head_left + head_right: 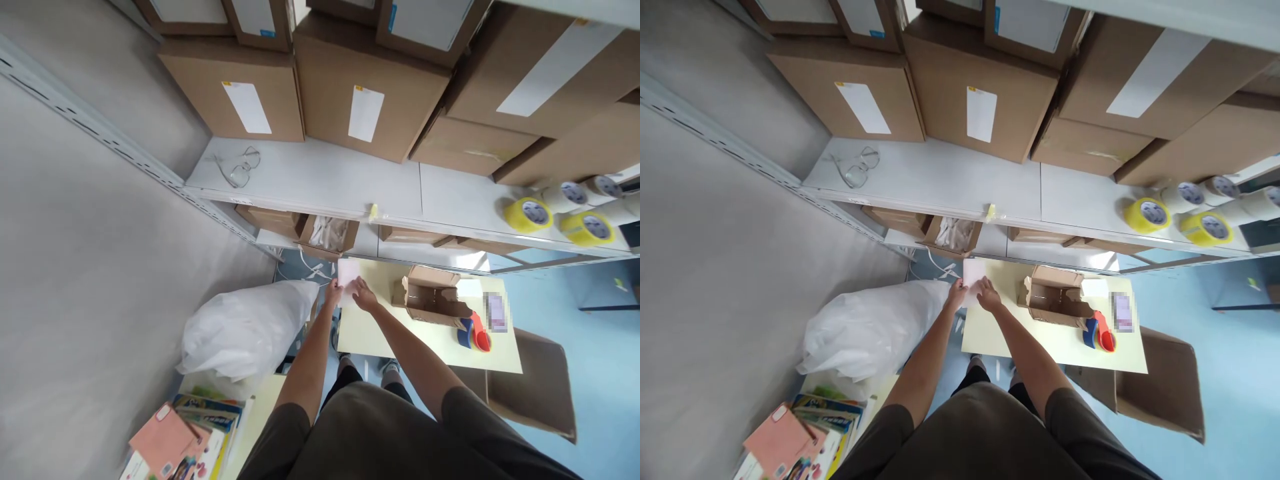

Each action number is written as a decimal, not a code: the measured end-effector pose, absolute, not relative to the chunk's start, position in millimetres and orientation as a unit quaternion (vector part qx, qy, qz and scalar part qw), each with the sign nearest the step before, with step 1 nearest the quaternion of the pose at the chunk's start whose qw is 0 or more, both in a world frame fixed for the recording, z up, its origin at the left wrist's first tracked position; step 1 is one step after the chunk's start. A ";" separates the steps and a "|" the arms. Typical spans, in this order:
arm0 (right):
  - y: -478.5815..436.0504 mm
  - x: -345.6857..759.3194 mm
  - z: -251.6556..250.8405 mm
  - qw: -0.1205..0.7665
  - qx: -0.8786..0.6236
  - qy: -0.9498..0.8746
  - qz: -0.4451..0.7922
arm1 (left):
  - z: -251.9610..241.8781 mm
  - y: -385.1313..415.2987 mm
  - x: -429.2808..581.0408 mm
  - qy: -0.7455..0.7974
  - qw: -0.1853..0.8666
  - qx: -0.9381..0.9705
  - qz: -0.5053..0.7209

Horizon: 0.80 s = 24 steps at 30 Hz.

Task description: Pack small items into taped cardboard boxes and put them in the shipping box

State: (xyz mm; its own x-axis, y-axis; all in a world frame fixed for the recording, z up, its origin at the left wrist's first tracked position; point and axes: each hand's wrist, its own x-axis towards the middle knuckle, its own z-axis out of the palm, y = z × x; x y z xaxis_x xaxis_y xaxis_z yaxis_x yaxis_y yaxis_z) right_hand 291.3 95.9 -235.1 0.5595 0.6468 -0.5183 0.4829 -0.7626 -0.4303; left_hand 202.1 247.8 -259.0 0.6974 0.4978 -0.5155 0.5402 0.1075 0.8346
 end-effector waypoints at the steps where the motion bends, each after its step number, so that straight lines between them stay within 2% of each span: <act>1: 94.8 291.7 -232.2 0.143 -0.879 -0.305 0.336 | -253.7 248.2 200.9 0.391 0.635 0.666 -0.021; 7: 86.8 303.4 -202.5 0.353 -0.872 -0.151 0.305 | -208.5 249.7 194.3 0.372 0.682 0.630 -0.005; 11: 79.7 313.0 -166.6 0.520 -0.790 -0.141 0.294 | -175.8 251.7 193.2 0.351 0.739 0.574 0.038; 14: 67.3 322.8 -136.2 0.606 -0.728 -0.139 0.288 | -147.7 246.8 202.0 0.332 0.752 0.564 0.083; 18: 27.6 346.2 -103.0 0.629 -0.724 -0.137 0.249 | -110.8 217.1 229.7 0.304 0.737 0.595 0.096; 24: -80.6 401.1 -83.6 0.568 -0.790 -0.147 0.177 | -81.6 113.2 290.2 0.287 0.726 0.622 0.063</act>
State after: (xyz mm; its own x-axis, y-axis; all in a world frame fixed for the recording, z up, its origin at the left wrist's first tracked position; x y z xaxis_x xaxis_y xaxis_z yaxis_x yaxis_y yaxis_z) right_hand 401.1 -80.6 -83.6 0.8937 0.4342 -0.1131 0.0310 -0.3114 -0.9498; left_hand 290.2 113.2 -81.6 0.8270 0.4491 -0.3382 0.2653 0.2186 0.9391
